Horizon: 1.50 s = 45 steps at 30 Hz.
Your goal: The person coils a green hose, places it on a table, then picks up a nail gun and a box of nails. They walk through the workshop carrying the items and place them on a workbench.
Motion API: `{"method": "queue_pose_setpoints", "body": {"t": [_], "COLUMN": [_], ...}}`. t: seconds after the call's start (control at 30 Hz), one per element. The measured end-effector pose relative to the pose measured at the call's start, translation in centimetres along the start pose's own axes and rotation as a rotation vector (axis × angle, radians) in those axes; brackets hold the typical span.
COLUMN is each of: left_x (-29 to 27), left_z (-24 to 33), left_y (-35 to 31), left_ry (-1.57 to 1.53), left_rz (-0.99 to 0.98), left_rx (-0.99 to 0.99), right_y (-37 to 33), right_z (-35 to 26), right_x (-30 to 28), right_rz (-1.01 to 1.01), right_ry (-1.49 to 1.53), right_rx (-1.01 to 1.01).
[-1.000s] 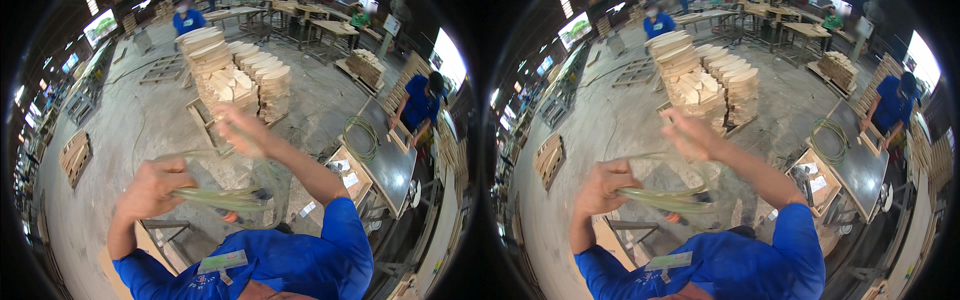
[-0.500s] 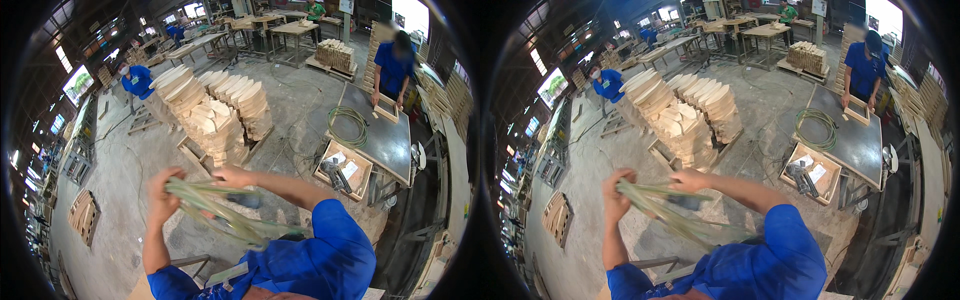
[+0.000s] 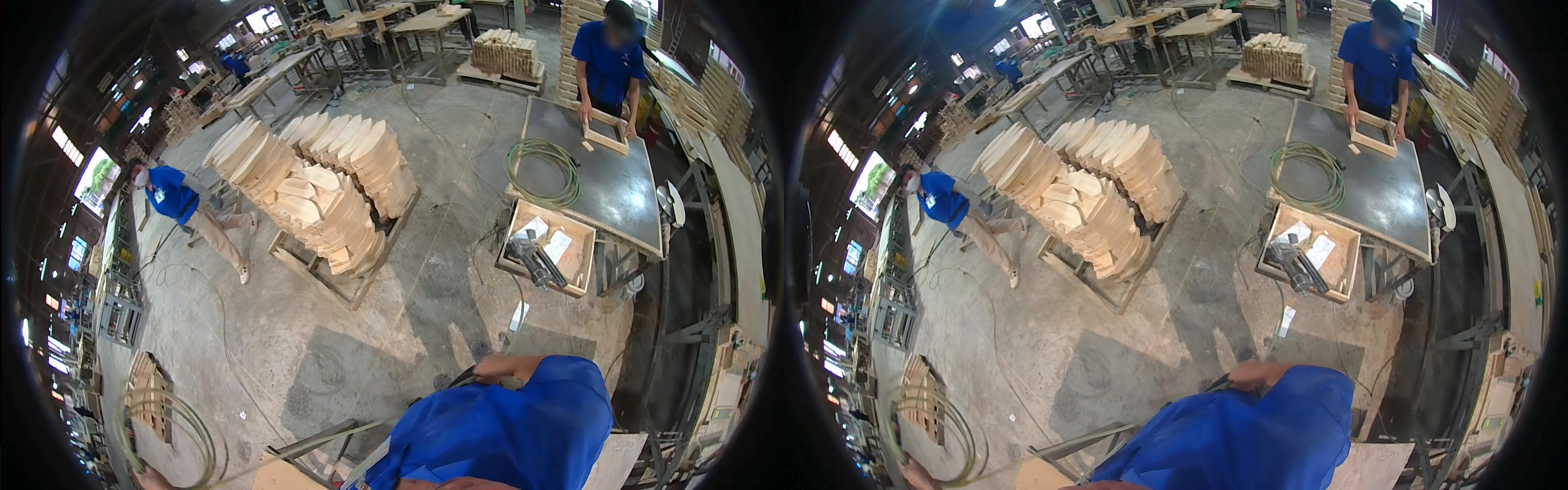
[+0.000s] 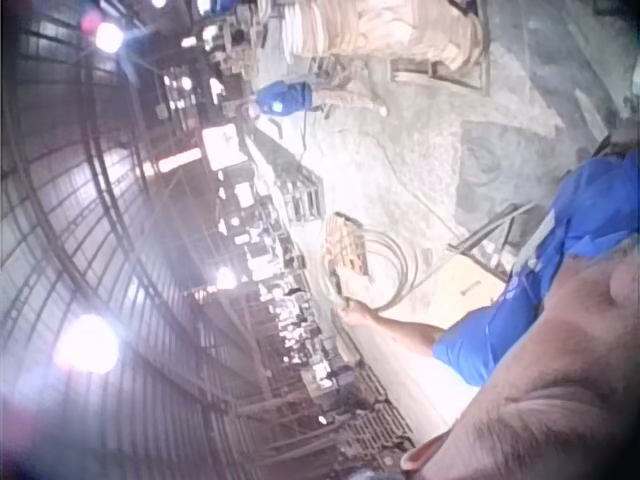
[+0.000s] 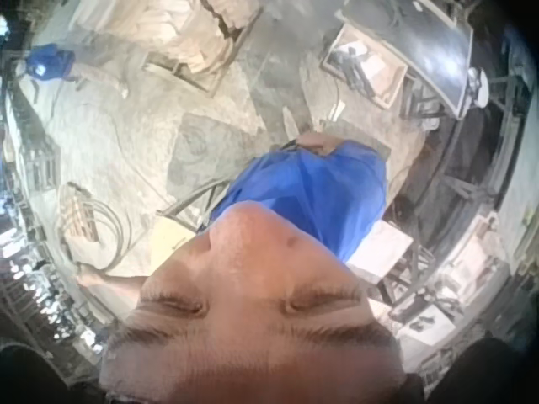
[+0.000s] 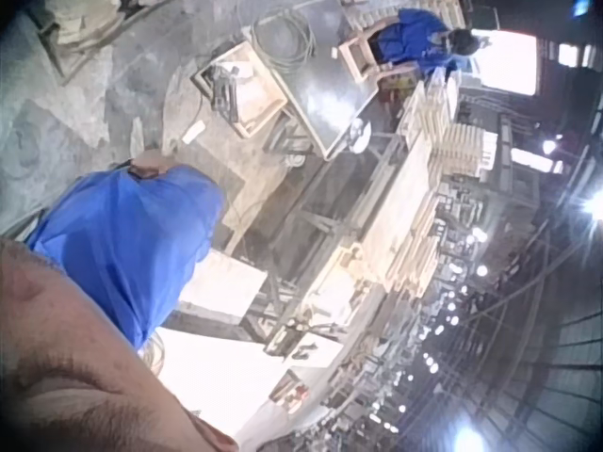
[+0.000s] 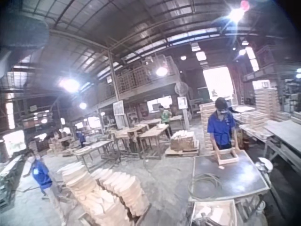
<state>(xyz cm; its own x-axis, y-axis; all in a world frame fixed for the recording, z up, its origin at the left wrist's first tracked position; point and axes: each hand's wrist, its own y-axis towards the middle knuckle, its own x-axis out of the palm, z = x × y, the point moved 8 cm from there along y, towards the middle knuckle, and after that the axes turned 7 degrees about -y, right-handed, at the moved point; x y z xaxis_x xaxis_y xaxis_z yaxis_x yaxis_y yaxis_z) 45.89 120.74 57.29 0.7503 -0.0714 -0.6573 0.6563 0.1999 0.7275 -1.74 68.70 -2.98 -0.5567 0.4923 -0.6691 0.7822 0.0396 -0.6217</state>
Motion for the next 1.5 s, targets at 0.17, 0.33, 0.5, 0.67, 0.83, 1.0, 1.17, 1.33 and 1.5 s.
{"method": "queue_pose_setpoints", "body": {"t": [0.17, 0.33, 0.5, 0.67, 0.83, 1.0, 1.17, 1.33, 1.5], "left_x": [6.7, 9.6, 9.2, 3.2, -3.1, -7.9, -5.1, 5.3, 7.1], "left_z": [1.8, 7.8, 13.5, 23.8, 30.5, 38.3, 37.8, 27.0, 8.1], "left_y": [-5.6, -12.4, -16.7, -19.5, -22.5, -26.3, -25.6, -16.8, -2.8], "left_ry": [-0.286, -0.321, -0.807, -1.17, -1.327, -1.433, -1.346, -1.09, -0.929], "left_rz": [-0.351, -0.297, -0.611, -0.557, -0.477, -0.426, -0.482, -0.252, -0.39], "left_rx": [0.211, 0.519, 0.605, 0.888, 1.091, 1.262, 1.211, 0.768, 0.165], "right_y": [7.2, 6.3, -1.7, -4.7, -3.3, -5.6, 4.1, 7.7, 2.3], "right_z": [-5.5, -14.0, -15.2, -11.4, -26.5, -28.4, -22.1, -6.4, 4.8], "right_x": [-12.7, -31.1, -41.3, -47.1, -46.1, -45.8, -41.5, -30.0, -14.1], "right_rz": [0.342, 0.513, 1.383, 1.383, 0.667, 0.883, 0.436, 0.553, 0.453], "right_ry": [-0.071, 0.021, -0.047, 0.699, 0.805, 0.42, 0.913, -0.037, 0.04], "right_rx": [-0.094, -0.497, -0.611, -0.617, -0.621, -1.229, -0.621, -0.159, -0.004]}}
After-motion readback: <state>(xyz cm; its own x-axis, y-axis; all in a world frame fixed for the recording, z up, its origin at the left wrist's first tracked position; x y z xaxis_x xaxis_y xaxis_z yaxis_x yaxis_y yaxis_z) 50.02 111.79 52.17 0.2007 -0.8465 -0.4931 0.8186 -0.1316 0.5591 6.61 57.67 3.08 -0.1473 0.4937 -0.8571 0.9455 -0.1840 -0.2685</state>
